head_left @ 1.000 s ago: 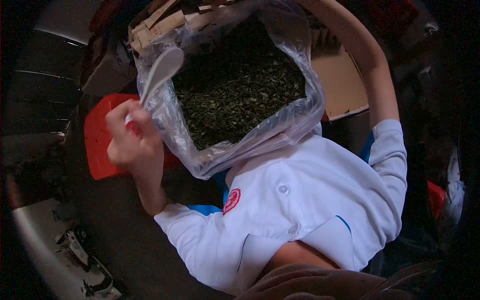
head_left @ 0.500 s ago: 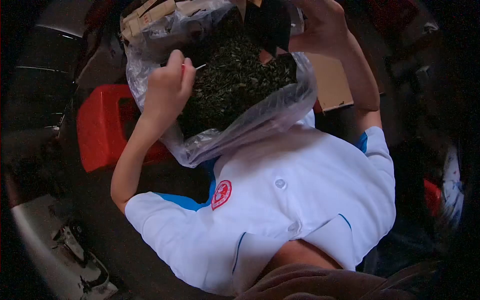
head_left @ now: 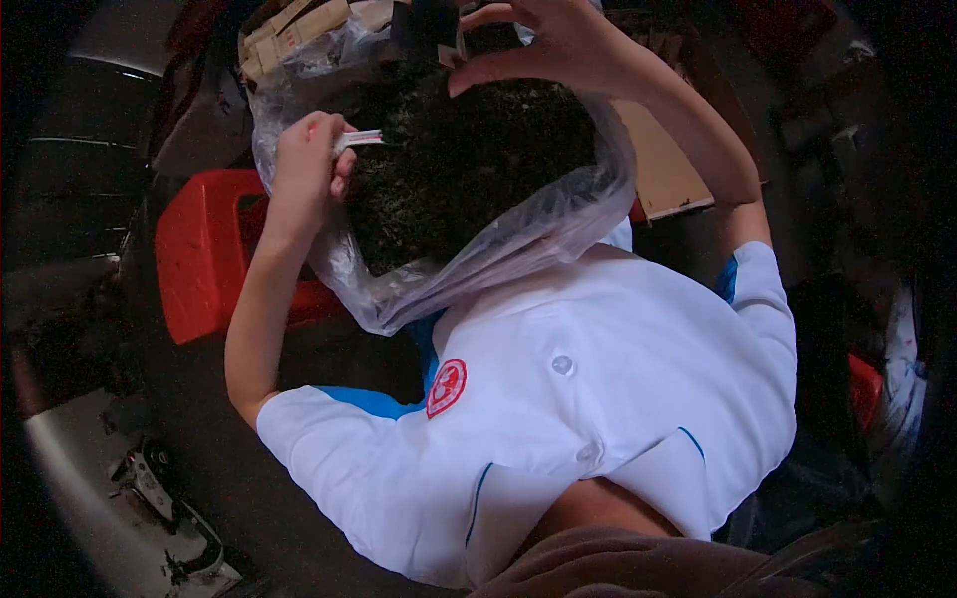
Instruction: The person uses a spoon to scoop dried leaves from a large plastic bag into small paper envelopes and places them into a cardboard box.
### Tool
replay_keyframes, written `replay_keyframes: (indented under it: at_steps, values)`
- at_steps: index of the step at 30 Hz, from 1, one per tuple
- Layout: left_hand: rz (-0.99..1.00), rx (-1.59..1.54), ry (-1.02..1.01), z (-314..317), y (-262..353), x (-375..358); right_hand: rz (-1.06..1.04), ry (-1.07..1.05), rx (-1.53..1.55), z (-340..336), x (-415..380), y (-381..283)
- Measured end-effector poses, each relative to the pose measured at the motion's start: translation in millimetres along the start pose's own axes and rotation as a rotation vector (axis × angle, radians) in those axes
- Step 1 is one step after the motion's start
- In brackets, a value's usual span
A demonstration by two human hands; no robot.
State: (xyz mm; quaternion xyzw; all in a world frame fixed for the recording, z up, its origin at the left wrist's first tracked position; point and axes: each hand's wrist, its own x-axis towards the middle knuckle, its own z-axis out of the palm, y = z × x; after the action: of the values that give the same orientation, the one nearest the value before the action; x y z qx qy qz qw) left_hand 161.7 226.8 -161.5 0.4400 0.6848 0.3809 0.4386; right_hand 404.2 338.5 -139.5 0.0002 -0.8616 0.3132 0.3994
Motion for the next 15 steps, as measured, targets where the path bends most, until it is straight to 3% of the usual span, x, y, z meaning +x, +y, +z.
replay_keyframes:
  at_steps: [7, 15]
  values:
    - [0.051, -0.068, 0.137, -37.6, 17.3, -19.0, 0.207, -0.073, -0.013, 0.5, 3.4, -5.2]
    - [0.129, 0.028, 0.252, -75.0, 48.3, -39.3, 0.194, -0.213, -0.246, 12.3, 9.7, -0.4]
